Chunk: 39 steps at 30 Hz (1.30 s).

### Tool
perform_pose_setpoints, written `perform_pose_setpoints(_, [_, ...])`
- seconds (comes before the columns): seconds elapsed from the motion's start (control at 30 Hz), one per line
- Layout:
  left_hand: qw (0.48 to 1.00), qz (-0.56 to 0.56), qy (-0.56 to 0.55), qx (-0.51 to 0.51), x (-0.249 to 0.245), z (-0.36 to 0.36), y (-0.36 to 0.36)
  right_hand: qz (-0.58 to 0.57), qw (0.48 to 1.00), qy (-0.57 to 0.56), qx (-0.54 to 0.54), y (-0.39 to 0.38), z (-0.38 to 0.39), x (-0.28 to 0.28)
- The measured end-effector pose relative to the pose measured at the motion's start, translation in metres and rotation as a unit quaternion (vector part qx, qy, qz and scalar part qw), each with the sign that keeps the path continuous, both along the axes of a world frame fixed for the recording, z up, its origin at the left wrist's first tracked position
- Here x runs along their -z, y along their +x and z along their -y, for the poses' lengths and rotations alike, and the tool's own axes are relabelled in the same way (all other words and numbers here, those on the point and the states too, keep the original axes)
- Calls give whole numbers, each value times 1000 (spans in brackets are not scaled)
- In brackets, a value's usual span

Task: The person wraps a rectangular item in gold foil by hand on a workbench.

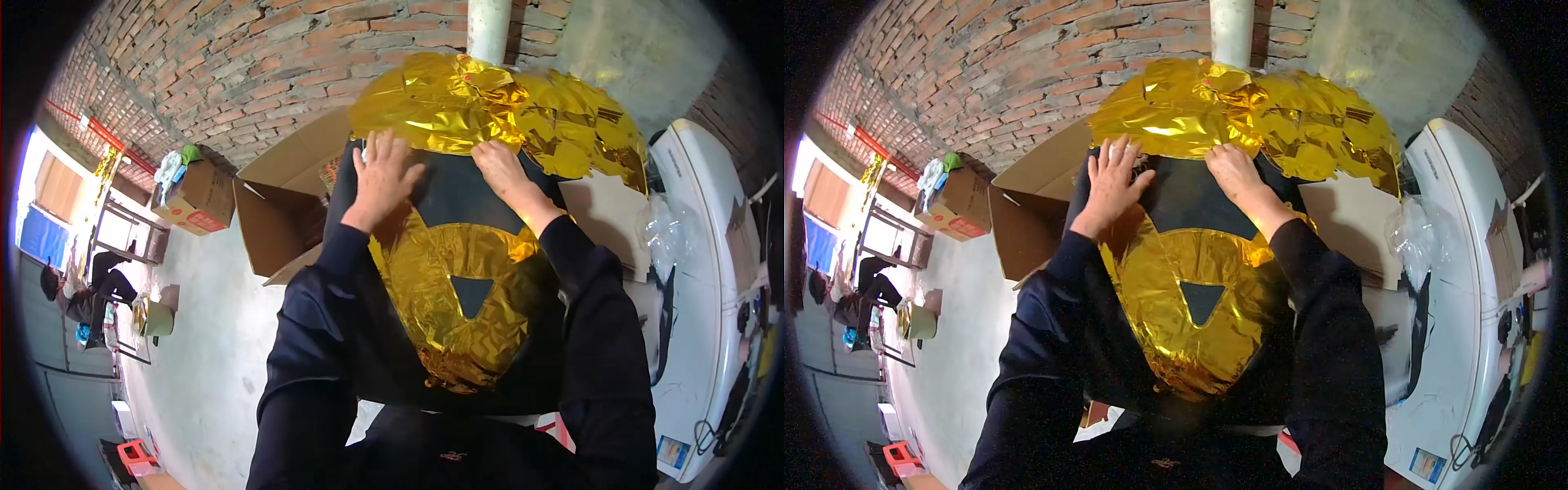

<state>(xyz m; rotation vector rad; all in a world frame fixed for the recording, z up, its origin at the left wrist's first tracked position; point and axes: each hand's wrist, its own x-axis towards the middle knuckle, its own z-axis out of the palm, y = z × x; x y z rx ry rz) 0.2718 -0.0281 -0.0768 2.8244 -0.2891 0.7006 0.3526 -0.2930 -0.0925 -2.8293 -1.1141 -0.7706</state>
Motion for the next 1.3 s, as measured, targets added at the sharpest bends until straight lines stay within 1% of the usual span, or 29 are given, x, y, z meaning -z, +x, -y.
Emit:
perform_pose_setpoints(0.07, [999, -45, 22, -4, 2, -7, 10, -23, 1000, -15, 9, 7, 1, -3])
perform_pose_setpoints(0.1, [996, -71, 44, -5, -1, -8, 12, -35, 999, 18, 5, 11, 2, -3])
perform_pose_setpoints(0.13, [997, -48, 55, -5, -2, -6, 14, -47, 998, 51, 2, 16, 3, -3])
perform_pose_setpoints(0.23, [998, 46, 37, 34, -7, 7, 30, -83, 987, 140, 9, 22, 2, -8])
perform_pose_setpoints(0.27, [995, 74, 9, 65, -7, 15, 38, -97, 981, 166, 14, 23, 1, -10])
perform_pose_setpoints(0.37, [982, 61, -95, 153, -10, 49, 54, -115, 967, 225, 9, 23, 2, -17])
perform_pose_setpoints(0.43, [973, 1, -150, 173, -1, 67, 64, -158, 963, 216, 27, 23, 3, -25])
perform_pose_setpoints(0.47, [968, 23, -182, 172, 5, 76, 66, -181, 960, 212, 36, 22, 4, -29])
perform_pose_setpoints(0.57, [971, -27, -193, 137, 17, 80, 71, -253, 942, 213, 55, 22, 6, -35])
perform_pose_setpoints(0.6, [961, 29, -241, 133, 21, 81, 74, -256, 942, 212, 54, 24, 7, -33])
perform_pose_setpoints(0.67, [958, 24, -261, 118, 30, 81, 78, -260, 941, 212, 52, 30, 9, -32])
perform_pose_setpoints(0.77, [948, 16, -300, 104, 32, 80, 76, -301, 928, 211, 55, 40, 11, -35])
perform_pose_setpoints(0.8, [947, 15, -303, 106, 32, 80, 77, -312, 931, 179, 58, 44, 9, -41])
perform_pose_setpoints(0.9, [945, -9, -313, 91, 31, 80, 77, -271, 940, 209, 16, 45, 6, -49])
perform_pose_setpoints(1.0, [941, -39, -331, 52, 31, 80, 76, -240, 947, 210, 31, 50, 4, -58])
perform_pose_setpoints(1.1, [940, -49, -337, 27, 33, 81, 78, -219, 948, 232, 15, 51, 11, -68])
perform_pose_setpoints(1.13, [940, -49, -337, 22, 35, 81, 79, -211, 952, 216, 42, 49, 13, -73])
perform_pose_setpoints(1.23, [954, 44, -295, 13, 42, 82, 84, -63, 977, 177, -103, 61, 30, -73])
perform_pose_setpoints(1.27, [955, 40, -295, 9, 44, 82, 86, -65, 984, 152, -69, 66, 37, -75])
perform_pose_setpoints(1.3, [955, 36, -295, 4, 46, 81, 88, -36, 981, 181, -55, 68, 44, -81])
